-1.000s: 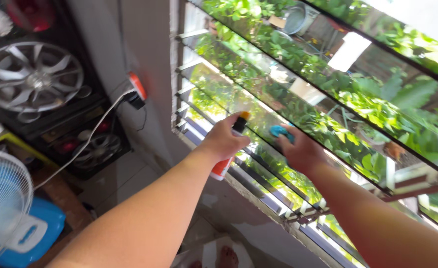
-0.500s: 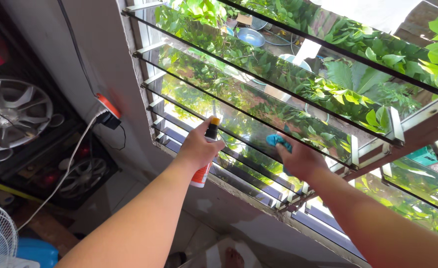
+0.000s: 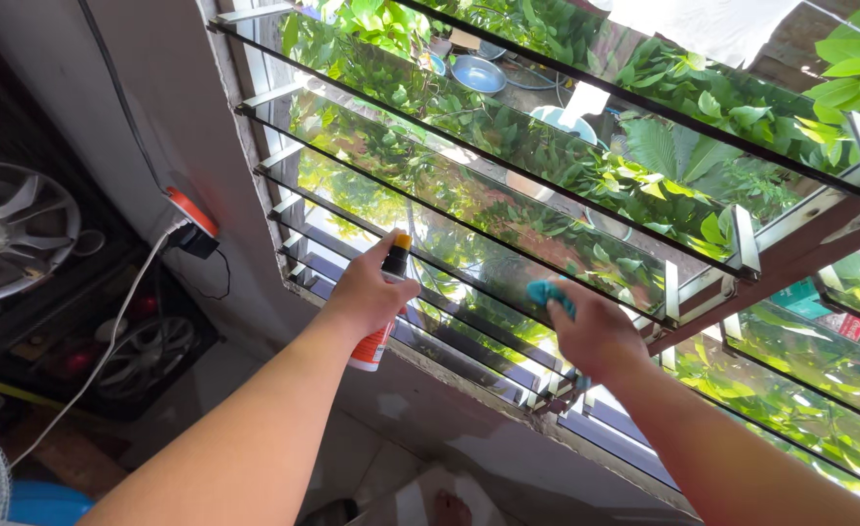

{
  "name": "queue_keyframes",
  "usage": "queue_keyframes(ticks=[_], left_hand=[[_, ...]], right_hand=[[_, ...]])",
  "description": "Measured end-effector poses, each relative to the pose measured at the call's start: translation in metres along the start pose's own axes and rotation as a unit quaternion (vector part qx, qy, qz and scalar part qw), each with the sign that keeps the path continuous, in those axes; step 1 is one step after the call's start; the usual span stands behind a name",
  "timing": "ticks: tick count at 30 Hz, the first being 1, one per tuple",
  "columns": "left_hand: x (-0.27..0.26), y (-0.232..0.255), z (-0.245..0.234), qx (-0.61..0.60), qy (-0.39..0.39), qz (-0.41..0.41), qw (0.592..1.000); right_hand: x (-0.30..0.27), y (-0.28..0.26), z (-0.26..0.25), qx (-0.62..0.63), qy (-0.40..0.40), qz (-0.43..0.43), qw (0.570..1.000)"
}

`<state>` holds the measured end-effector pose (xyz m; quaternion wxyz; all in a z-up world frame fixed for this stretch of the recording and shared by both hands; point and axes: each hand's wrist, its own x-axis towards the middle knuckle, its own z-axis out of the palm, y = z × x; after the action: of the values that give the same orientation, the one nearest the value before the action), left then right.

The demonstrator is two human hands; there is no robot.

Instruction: The person cleans a window with horizontal bars by spraying a cleaning solution from a bottle and wiping the glass with a blue cloth. The person systematically sprays and wipes different sections of the window panes.

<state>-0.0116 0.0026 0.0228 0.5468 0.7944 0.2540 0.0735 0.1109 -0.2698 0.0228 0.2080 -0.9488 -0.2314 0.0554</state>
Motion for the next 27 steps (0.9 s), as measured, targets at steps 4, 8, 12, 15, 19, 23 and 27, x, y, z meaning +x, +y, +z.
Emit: queue_keyframes(ticks=[4, 8, 12, 15, 19, 23, 27], left_hand=[[-0.002, 0.002, -0.002, 0.001, -0.005, -0.004, 1.000], [0.000, 0.002, -0.002, 0.017, -0.008, 0.000, 1.000], [0.002, -0.003, -0.003, 0.011, -0.017, 0.011, 1.000], [0.004, -0.005, -0.004, 0.017, -0.021, 0.026, 0.999], [0.004, -0.003, -0.005, 0.024, -0.022, 0.010, 0.999], [0.004, -0.003, -0.005, 0.036, -0.021, 0.011, 0.999], [0.006, -0.006, -0.006, 0.060, -0.015, 0.023, 0.998]], right_hand=[[0.035, -0.021, 0.010, -0.033, -0.001, 0.042, 0.999], [0.021, -0.038, 0.028, 0.024, 0.042, -0.077, 0.996], [-0.012, -0.010, 0.014, 0.037, 0.048, -0.116, 0.991], [-0.007, 0.002, 0.004, -0.023, 0.006, -0.008, 1.000], [0.028, -0.014, 0.006, -0.068, -0.040, 0.078, 0.994], [0.017, -0.022, 0.016, -0.041, -0.008, 0.009, 0.999], [-0.012, 0.000, 0.011, -0.044, 0.055, -0.031, 0.997]])
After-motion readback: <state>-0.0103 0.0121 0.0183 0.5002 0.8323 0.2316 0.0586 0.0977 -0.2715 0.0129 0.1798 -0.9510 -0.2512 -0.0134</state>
